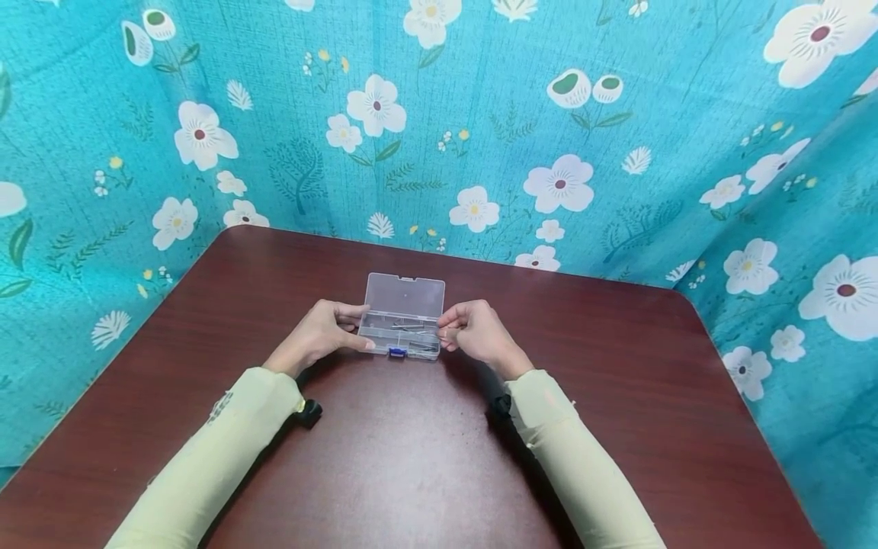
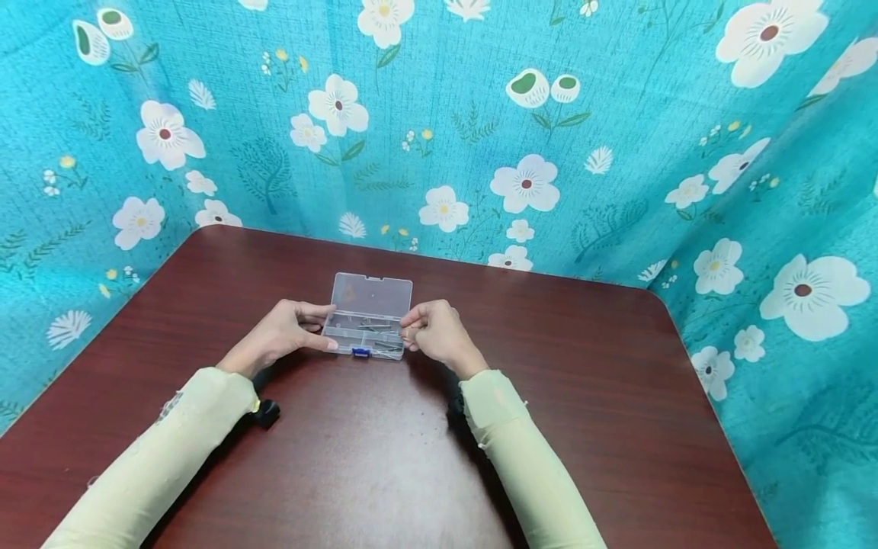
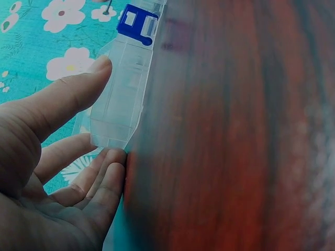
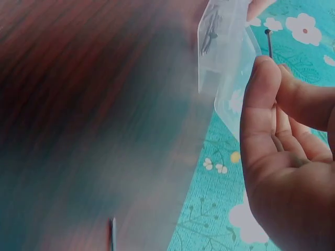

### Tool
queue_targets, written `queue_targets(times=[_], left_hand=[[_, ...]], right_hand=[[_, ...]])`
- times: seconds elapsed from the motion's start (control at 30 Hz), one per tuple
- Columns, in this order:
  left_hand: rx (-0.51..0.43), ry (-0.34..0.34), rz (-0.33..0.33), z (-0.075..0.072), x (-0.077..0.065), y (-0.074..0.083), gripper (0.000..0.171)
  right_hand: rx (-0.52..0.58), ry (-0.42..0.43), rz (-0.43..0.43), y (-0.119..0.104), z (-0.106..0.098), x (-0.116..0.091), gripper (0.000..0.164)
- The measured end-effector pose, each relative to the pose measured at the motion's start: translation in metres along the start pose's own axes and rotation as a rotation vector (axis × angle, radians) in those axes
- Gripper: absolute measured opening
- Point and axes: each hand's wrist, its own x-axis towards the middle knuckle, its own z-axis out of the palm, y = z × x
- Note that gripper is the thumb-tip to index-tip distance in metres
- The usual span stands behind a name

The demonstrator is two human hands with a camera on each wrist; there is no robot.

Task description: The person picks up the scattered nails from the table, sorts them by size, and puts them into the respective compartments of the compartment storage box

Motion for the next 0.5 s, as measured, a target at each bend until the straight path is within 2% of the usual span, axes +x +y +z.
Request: queue_targets(times=[0.13, 0.33, 0.5], left_hand=[[0.015, -0.002, 0.0, 0.0, 0.001, -0.001, 0.08], [-0.029, -0.001, 0.005, -0.001, 0.001, 0.0, 0.08], [-0.023, -0.004, -0.002, -0.001, 0.001, -0.001, 0.08]], right_hand=[[-0.05, -0.006, -0.014, -0.001, 0.009, 0.002, 0.009], [-0.151, 0.019, -0.068, -0.007, 0.016, 0.004, 0.01], [-0.195, 0.032, -0.049, -0.008, 0.019, 0.005, 0.014]])
